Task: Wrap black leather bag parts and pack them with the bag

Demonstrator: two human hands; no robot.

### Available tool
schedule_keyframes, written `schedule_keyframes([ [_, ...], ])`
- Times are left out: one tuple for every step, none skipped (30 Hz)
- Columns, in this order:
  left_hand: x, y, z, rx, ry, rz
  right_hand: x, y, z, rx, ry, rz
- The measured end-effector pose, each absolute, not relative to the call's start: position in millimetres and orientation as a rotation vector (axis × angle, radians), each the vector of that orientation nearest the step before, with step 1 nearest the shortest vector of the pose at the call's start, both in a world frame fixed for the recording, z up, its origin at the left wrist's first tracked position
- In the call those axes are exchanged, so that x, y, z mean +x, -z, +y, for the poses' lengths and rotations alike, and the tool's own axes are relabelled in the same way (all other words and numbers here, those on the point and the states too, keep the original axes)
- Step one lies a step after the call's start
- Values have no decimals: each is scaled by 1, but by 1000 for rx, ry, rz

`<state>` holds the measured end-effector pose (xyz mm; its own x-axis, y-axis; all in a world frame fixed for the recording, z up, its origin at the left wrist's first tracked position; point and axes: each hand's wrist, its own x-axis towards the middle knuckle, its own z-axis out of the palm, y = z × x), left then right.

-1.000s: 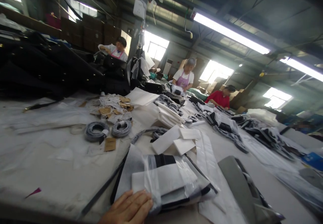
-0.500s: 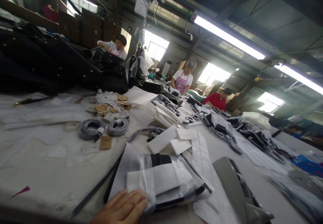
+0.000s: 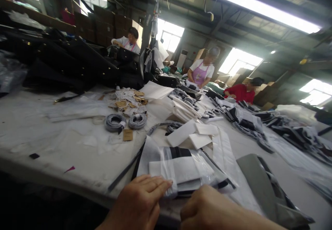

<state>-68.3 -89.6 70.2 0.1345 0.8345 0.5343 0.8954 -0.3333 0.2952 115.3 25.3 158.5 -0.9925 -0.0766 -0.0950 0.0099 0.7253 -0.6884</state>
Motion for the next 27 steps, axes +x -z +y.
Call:
schedule_keyframes([
  [-69, -70, -90, -2310, 1027, -1789, 111, -156, 30, -53, 832, 2870],
  [-69, -70, -89, -2327, 1079, -1819, 107, -155, 33, -51, 565, 2901],
  [-68, -69, -89, -2340, 1122, -1850, 104, -155, 35, -49, 366, 2904],
  [-68, -68, -89, -2353, 1159, -1873, 101, -155, 36, -54, 257, 2894],
  [-67, -67, -89, -2364, 1189, -1884, 99, -156, 37, -69, 175, 2880],
  [-66, -66, -88, -2374, 1212, -1891, 96, -156, 37, -94, 105, 2868],
  [-66, -65, -88, -2377, 1228, -1900, 93, -155, 38, -114, 48, 2852],
  [-65, -64, -88, -2378, 1239, -1915, 90, -154, 38, -135, 5, 2834],
  [-65, -63, -88, -2376, 1250, -1932, 87, -153, 39, -156, -25, 2816],
  [-64, -62, -89, -2378, 1261, -1947, 84, -152, 40, -172, -47, 2803],
  [-64, -61, -89, -2376, 1268, -1961, 81, -150, 42, -185, -65, 2788],
  [-64, -61, -89, -2379, 1272, -1968, 78, -149, 43, -200, -85, 2772],
  [-64, -60, -89, -2381, 1271, -1968, 76, -149, 44, -222, -119, 2758],
  [-64, -59, -89, -2381, 1265, -1967, 74, -148, 46, -253, -155, 2744],
  [-65, -58, -88, -2377, 1255, -1966, 71, -148, 46, -287, -197, 2732],
  [-65, -58, -88, -2374, 1246, -1966, 70, -148, 47, -317, -236, 2725],
  [-65, -57, -88, -2370, 1240, -1967, 68, -148, 48, -342, -267, 2721],
  [-65, -57, -88, -2368, 1241, -1969, 67, -148, 48, -357, -288, 2719],
  [-65, -57, -88, -2365, 1247, -1965, 65, -147, 48, -358, -303, 2720],
  [-65, -57, -88, -2359, 1257, -1958, 64, -147, 49, -345, -312, 2725],
  [-64, -57, -89, -2345, 1268, -1950, 62, -147, 49, -326, -314, 2732],
  [-64, -58, -89, -2323, 1274, -1944, 60, -147, 50, -302, -311, 2738],
  [-63, -58, -89, -2305, 1276, -1939, 58, -147, 51, -276, -307, 2736],
  [-63, -58, -89, -2289, 1272, -1935, 55, -148, 51, -241, -300, 2723],
  [-63, -58, -89, -2274, 1263, -1930, 53, -149, 52, -202, -289, 2697],
  [-63, -57, -88, -2260, 1254, -1928, 49, -149, 53, -163, -279, 2660],
  [-62, -57, -88, -2252, 1244, -1924, 46, -150, 54, -128, -274, 2621],
])
